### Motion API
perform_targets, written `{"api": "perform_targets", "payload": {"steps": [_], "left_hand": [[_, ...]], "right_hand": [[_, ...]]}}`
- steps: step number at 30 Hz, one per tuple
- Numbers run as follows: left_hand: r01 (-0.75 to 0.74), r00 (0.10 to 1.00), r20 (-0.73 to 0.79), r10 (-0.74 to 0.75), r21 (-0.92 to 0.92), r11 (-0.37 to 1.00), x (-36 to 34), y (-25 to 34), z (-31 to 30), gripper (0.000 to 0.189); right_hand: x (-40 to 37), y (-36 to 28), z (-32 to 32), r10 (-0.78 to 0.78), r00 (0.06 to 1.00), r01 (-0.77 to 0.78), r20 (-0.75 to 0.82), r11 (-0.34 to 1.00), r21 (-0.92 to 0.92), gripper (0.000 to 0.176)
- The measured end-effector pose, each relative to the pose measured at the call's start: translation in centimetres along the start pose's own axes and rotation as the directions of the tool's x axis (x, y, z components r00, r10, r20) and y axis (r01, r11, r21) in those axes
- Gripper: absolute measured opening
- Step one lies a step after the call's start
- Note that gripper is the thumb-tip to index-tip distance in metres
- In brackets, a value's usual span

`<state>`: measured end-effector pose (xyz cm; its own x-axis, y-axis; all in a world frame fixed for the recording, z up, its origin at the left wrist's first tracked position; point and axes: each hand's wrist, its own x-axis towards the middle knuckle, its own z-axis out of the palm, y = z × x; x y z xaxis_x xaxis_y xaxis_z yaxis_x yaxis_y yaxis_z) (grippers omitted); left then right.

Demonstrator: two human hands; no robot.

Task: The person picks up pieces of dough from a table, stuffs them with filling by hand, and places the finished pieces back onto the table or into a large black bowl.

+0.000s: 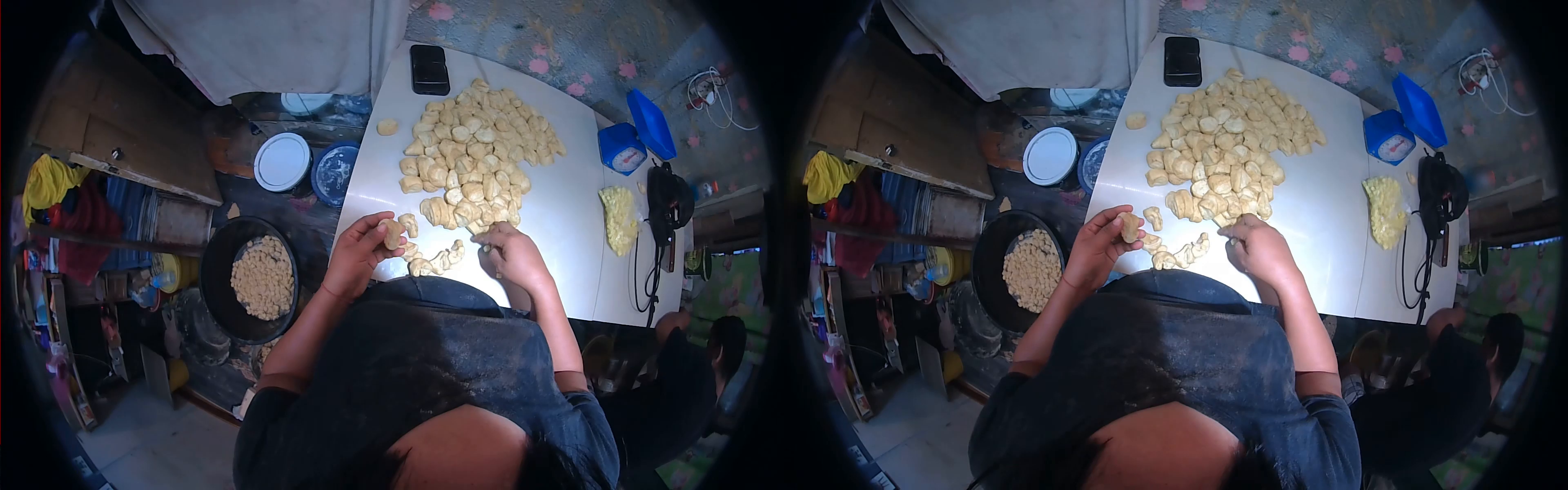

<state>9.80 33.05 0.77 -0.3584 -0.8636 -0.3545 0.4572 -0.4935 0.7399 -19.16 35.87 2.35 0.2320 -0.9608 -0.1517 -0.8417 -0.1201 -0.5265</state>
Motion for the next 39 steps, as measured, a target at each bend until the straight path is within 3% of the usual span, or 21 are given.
{"api": "perform_targets", "payload": {"steps": [2, 3, 5, 9, 11, 13, 15, 17, 21, 23, 24, 25, 27, 28, 29, 31, 32, 33, 34, 35, 39], "left_hand": [[0.017, 1.000, 0.013, -0.017, -0.015, 1.000, 0.0, 0.0, 0.2, 0.032], [0.031, 0.999, 0.021, -0.030, -0.043, 0.999, 0.0, 0.0, 0.4, 0.033], [0.045, 0.999, 0.029, -0.043, -0.071, 0.996, 0.0, 0.1, 0.6, 0.034], [0.079, 0.991, 0.117, -0.069, -0.081, 0.994, 0.4, 0.0, 1.0, 0.036], [0.087, 0.985, 0.151, -0.078, -0.053, 0.995, 0.5, -0.1, 1.2, 0.037], [0.104, 0.977, 0.191, -0.097, -0.030, 0.994, 0.4, -0.3, 1.8, 0.038], [0.134, 0.967, 0.226, -0.117, -0.061, 0.989, 0.4, -0.4, 2.4, 0.037], [0.162, 0.956, 0.262, -0.134, -0.091, 0.983, 0.4, -0.4, 2.6, 0.036], [0.135, 0.975, 0.174, -0.137, 0.025, 0.991, 0.3, -0.5, 2.4, 0.036], [0.120, 0.982, 0.142, -0.125, 0.046, 0.992, 0.4, -0.7, 1.8, 0.037], [0.118, 0.984, 0.133, -0.117, 0.001, 0.993, 0.6, -0.6, 1.4, 0.030], [0.116, 0.986, 0.123, -0.110, -0.044, 0.992, 0.7, -0.6, 1.1, 0.024], [0.064, 0.996, 0.073, -0.058, -0.088, 0.994, 0.9, -0.3, 1.0, 0.020], [0.010, 1.000, 0.023, -0.007, -0.124, 0.992, 0.9, -0.1, 1.0, 0.016], [0.008, 1.000, 0.022, -0.005, -0.127, 0.992, 1.0, 0.0, 0.9, 0.016], [-0.048, 0.998, -0.051, 0.042, -0.126, 0.991, 1.0, 0.4, 0.4, 0.012], [-0.072, 0.996, -0.055, 0.068, -0.081, 0.994, 1.0, 0.3, -0.1, 0.014], [-0.073, 0.996, -0.055, 0.069, -0.079, 0.994, 1.1, 0.2, -0.4, 0.014], [-0.112, 0.992, -0.067, 0.107, -0.072, 0.991, 1.1, 0.1, -0.6, 0.017], [-0.150, 0.986, -0.078, 0.145, -0.065, 0.987, 1.0, 0.1, -0.7, 0.021], [-0.138, 0.987, -0.096, 0.127, -0.125, 0.982, 0.3, 1.2, -0.2, 0.027]], "right_hand": [[0.1, 0.0, -0.6, 0.038, 0.994, -0.012, -0.101, 0.969, 0.247, 0.021], [0.1, 0.2, -0.6, 0.041, 0.994, -0.015, -0.100, 0.969, 0.247, 0.021], [0.4, 0.7, -0.6, 0.162, 0.986, -0.092, -0.041, 0.728, 0.680, 0.024], [1.0, -1.9, -1.3, 0.066, 0.997, 0.006, -0.049, 0.537, 0.844, 0.028], [1.4, -4.0, -0.9, 0.028, 0.995, 0.068, -0.096, 0.512, 0.856, 0.031], [1.8, -6.3, -0.4, -0.045, 0.986, 0.156, -0.162, 0.594, 0.789, 0.033], [2.8, -6.7, 1.0, -0.241, 0.920, 0.378, -0.310, 0.754, 0.537, 0.032], [3.5, -7.3, 1.4, -0.325, 0.897, 0.428, -0.300, 0.808, 0.405, 0.033], [4.7, -8.1, 1.6, -0.434, 0.842, 0.529, -0.321, 0.781, 0.331, 0.035], [5.2, -8.7, 0.5, -0.221, 0.975, 0.187, -0.012, 0.794, 0.578, 0.037], [5.9, -8.3, 1.0, -0.168, 0.983, 0.041, 0.074, 0.594, 0.804, 0.039], [6.6, -8.0, 1.2, -0.170, 0.982, 0.039, 0.078, 0.595, 0.803, 0.039], [8.0, -7.8, 1.3, -0.162, 0.987, 0.049, 0.005, 0.332, 0.942, 0.043], [8.5, -8.2, 0.3, -0.062, 0.997, -0.013, 0.038, 0.362, 0.932, 0.045], [9.8, -7.4, 0.5, -0.063, 0.997, -0.014, 0.039, 0.364, 0.931, 0.045], [12.4, -6.1, 1.0, -0.184, 0.980, 0.188, -0.074, 0.742, 0.643, 0.044], [12.7, -6.2, 0.7, -0.210, 0.976, 0.218, -0.065, 0.897, 0.384, 0.041], [13.3, -5.5, 1.4, -0.211, 0.975, 0.220, -0.067, 0.896, 0.385, 0.041], [14.2, -4.7, 2.5, -0.442, 0.869, 0.443, -0.223, 0.895, -0.052, 0.041], [14.9, -3.8, 3.4, -0.680, 0.690, 0.512, -0.249, 0.701, -0.496, 0.040], [15.5, -4.5, 2.3, -0.758, 0.613, 0.588, -0.224, 0.626, -0.512, 0.037]]}}
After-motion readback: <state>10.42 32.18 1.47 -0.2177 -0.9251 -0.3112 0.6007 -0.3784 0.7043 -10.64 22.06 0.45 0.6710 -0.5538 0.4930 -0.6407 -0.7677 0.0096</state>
